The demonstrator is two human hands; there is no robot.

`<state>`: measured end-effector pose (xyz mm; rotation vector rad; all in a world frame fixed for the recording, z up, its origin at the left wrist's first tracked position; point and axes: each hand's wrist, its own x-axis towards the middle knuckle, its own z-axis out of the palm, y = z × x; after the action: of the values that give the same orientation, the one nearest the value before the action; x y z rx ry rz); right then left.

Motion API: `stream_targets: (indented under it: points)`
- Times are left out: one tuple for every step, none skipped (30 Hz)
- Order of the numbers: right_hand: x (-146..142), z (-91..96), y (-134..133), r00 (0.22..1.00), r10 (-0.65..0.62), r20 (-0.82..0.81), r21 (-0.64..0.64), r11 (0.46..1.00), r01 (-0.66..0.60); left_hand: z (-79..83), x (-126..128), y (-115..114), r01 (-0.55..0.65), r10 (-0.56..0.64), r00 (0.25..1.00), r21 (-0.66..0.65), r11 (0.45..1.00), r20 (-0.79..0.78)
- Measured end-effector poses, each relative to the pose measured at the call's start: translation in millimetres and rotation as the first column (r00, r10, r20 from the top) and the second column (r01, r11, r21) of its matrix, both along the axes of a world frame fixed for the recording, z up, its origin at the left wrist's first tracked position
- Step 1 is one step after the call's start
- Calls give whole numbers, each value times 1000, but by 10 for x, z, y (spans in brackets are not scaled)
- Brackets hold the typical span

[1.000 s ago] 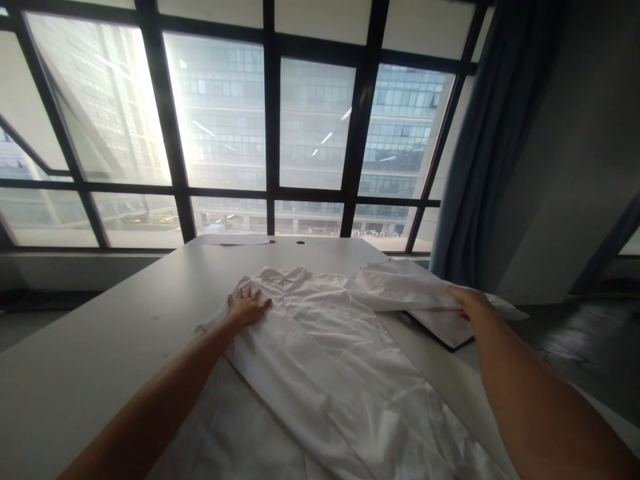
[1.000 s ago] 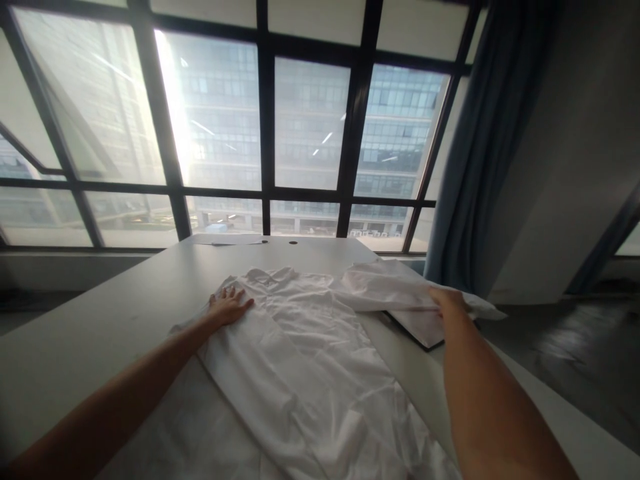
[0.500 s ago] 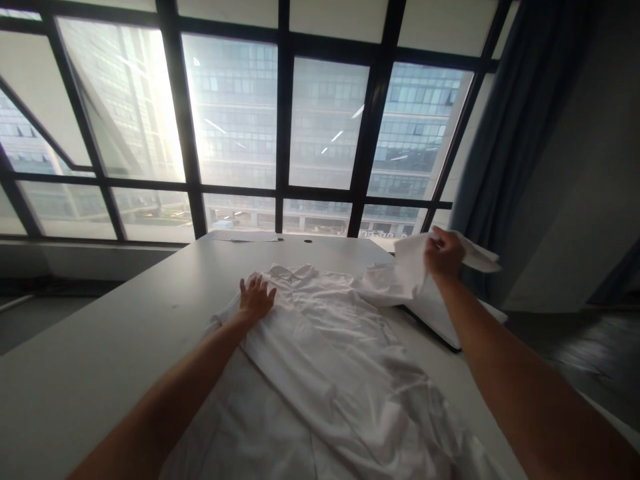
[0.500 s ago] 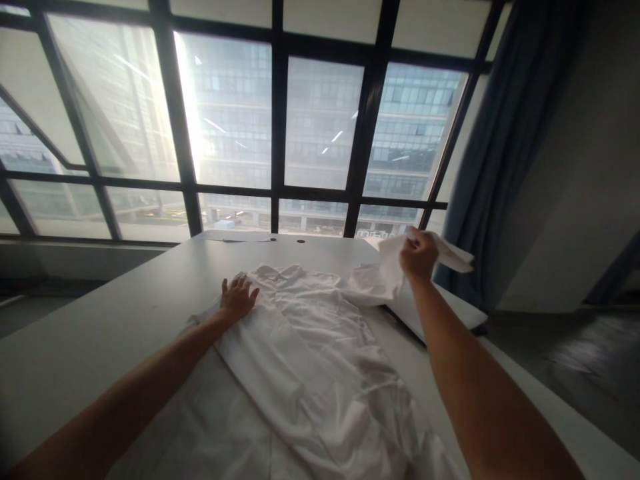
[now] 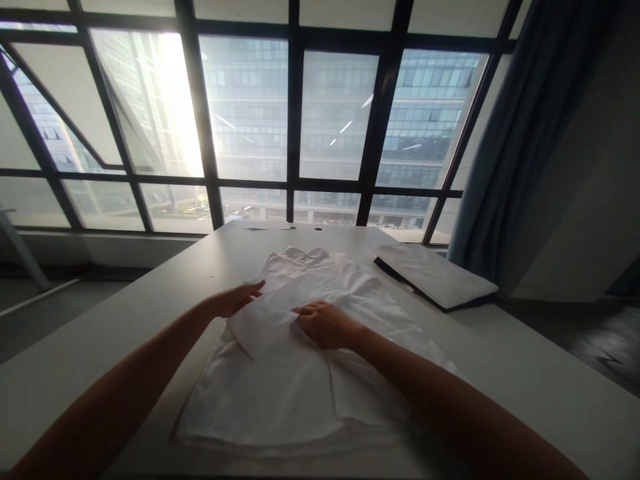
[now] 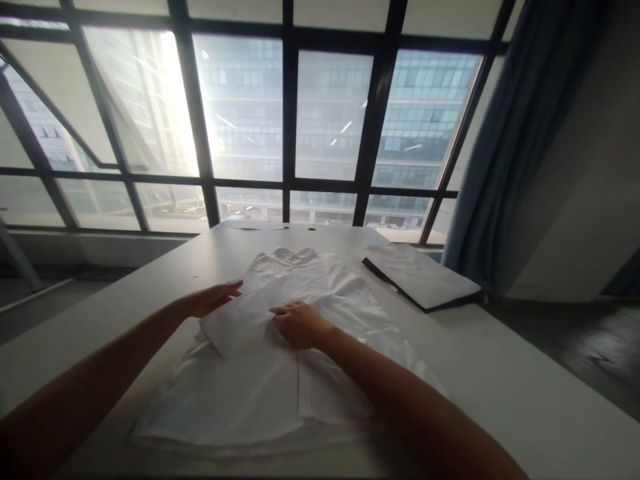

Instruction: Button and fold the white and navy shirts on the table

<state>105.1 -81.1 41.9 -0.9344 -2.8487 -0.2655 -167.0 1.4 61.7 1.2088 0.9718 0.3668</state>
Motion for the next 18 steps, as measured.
stream_targets:
  points:
    - [24,-1,-6,1000,-18,-16,-5,1000,18,-5,-14,-81,25,-23,999,35,999,-48]
    - [54,3,-10,999,-37,-40,-10,999,37,-6,-20,-152,39,-31,994,81,996,-100]
    - [88,8,-13,996,-53,-71,-14,999,52,-3,-22,-216,47,-29,988,121,991,-151]
    - [123,12,-18,993,-59,-107,-17,998,57,7,-24,-273,49,-20,982,151,987,-185]
    - [158,14,-28,987,-58,-147,-18,998,56,22,-27,-325,45,-12,980,165,985,-196]
    - [191,15,-40,980,-53,-192,-19,999,50,44,-33,-373,35,-4,983,167,985,-183]
    - [222,18,-57,971,-46,-235,-21,999,42,73,-41,-417,26,-1,988,162,986,-151]
    - [249,22,-77,960,-37,-278,-26,999,31,106,-52,-456,17,0,994,153,988,-110]
    - [273,29,-100,947,-30,-321,-35,999,20,142,-65,-492,8,2,997,143,990,-74]
    - [293,39,-125,931,-26,-363,-47,999,10,178,-76,-524,5,2,999,134,991,-52]
    - [310,50,-150,916,-24,-399,-65,998,-2,211,-86,-554,14,-8,999,126,992,-47]
    - [323,62,-174,905,-23,-425,-89,996,-17,237,-93,-581,35,-29,998,117,992,-54]
    - [335,72,-194,898,-21,-439,-118,992,-35,256,-97,-605,70,-63,996,108,992,-69]
    - [344,80,-210,898,-19,-439,-151,987,-53,267,-96,-628,115,-106,990,98,989,-91]
    - [353,86,-221,903,-18,-430,-185,980,-69,270,-91,-647,165,-154,981,88,982,-116]
    - [362,90,-226,908,-19,-418,-216,973,-79,267,-83,-664,216,-203,969,82,973,-143]
    - [371,93,-227,914,-20,-406,-243,966,-87,261,-72,-678,270,-254,952,79,960,-172]
    - [381,96,-226,918,-23,-397,-265,960,-91,253,-60,-690,328,-307,930,77,942,-203]
